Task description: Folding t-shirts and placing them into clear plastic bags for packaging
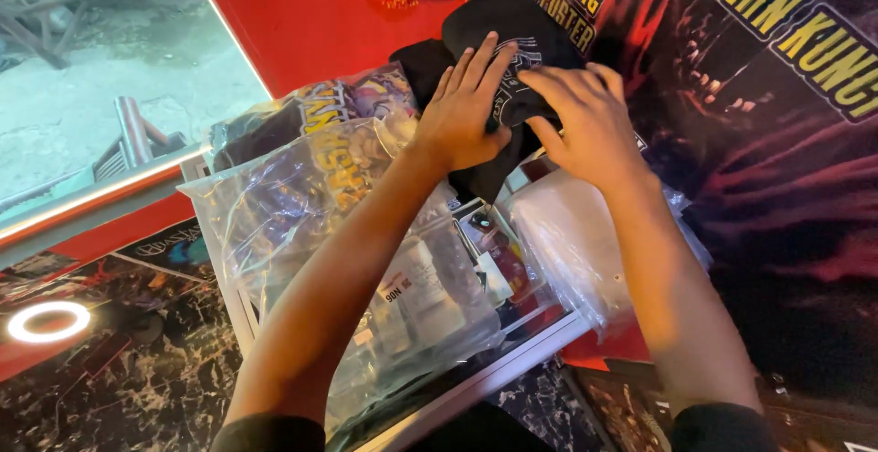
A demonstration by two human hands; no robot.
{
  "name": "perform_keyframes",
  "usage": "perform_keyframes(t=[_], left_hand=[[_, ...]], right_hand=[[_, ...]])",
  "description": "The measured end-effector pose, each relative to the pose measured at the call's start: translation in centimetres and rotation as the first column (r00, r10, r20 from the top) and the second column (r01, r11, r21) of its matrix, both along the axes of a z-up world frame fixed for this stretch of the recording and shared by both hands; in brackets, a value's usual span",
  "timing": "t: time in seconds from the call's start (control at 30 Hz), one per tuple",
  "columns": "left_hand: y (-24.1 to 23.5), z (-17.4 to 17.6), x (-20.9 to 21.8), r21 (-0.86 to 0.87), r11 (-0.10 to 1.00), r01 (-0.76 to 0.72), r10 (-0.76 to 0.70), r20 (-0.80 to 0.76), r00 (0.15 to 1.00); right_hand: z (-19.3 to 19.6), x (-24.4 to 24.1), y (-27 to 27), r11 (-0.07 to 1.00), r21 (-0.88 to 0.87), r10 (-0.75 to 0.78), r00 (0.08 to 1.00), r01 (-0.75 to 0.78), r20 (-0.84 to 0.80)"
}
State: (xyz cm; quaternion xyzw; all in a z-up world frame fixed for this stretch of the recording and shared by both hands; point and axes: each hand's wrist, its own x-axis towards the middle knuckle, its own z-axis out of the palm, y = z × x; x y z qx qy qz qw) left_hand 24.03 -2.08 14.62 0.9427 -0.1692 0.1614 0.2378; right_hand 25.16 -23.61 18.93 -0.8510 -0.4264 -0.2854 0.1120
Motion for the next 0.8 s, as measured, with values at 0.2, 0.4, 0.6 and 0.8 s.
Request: perform_keyframes(t=[0.2,0.4,0.6,0.8], left_hand=[[0.4,-0.3,0.0,0.122,0.991,0.046,-0.043,-0.021,0.999],[0.7,0.9,1.5,-0.010,0.969,0.246,-0.246,-0.020,0.969],[0.9,1.5,1.8,-0.120,0.991,0.059,-0.059,0.004,0.998],[1.9,3.8,-1.1,-0.313,0.929,0.200,-0.077,0.363,0.928]], right_hand=[[-0.2,0.8,-1.3,0.990,-0.115,0.060,0.977,-0.085,-0.202],[1.5,1.2,-1.4,0.984,-0.047,0.164,0.973,-0.173,-0.161],[2.4,1.8,1.0,0.973,0.118,0.189,0.979,-0.197,0.069],[4.7,-2.9,2.1,0.949,0.274,0.165,0.986,-0.158,-0.002]])
